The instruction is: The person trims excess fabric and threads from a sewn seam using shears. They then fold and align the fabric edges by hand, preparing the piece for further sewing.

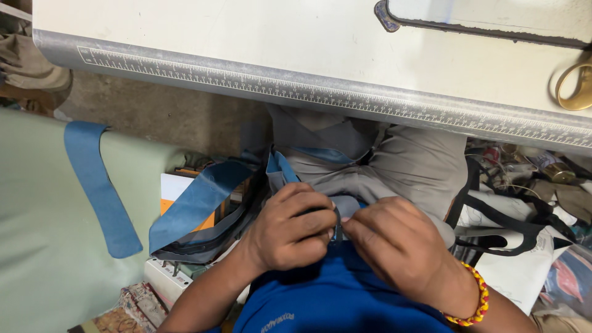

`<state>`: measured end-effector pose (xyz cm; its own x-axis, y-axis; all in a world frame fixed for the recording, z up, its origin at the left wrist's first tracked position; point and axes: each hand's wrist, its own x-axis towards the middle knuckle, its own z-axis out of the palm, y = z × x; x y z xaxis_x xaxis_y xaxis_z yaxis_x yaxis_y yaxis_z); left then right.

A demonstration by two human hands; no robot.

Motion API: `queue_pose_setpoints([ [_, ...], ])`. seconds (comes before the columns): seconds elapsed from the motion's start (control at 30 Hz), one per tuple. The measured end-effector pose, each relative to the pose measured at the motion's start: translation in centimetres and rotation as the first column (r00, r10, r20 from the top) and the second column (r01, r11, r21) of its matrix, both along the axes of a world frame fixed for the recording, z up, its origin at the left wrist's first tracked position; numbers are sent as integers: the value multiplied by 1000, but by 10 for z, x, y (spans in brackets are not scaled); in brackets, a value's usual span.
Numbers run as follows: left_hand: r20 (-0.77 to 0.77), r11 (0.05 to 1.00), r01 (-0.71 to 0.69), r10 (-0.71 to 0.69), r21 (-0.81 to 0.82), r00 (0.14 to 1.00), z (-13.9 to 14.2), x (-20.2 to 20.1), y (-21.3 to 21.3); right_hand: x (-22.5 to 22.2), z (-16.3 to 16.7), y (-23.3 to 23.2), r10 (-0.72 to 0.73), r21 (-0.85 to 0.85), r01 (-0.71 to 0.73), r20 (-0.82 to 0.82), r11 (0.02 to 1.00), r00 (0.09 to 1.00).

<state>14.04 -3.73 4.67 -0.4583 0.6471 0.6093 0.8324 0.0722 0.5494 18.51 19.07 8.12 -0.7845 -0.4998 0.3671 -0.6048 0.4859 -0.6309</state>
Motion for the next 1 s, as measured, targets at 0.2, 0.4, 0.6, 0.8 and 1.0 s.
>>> queue_pose_setpoints([
  [0.2, 33, 999, 23, -21, -37, 999, 2, -2, -1, -1, -8, 3, -31, 66, 33, -42, 997, 999],
  [0.4, 36, 999, -16, 18, -39, 999, 1, -2, -5, 6, -21, 14, -271, 5, 272, 98, 962, 958],
  [0.6, 50, 998, 9, -6, -62, 999, -1, -1, -3, 6, -21, 15, -220, -161, 286, 337, 944, 915],
  [0.8, 36, 998, -3, 5, -57, 999, -4, 2, 1, -3, -19, 16, 18, -135, 31, 348, 990, 937],
  [1.0, 42, 993, 36, -31, -111, 999, -6, 4, -1, 0, -33, 24, 71, -192, 25, 478, 981, 875],
])
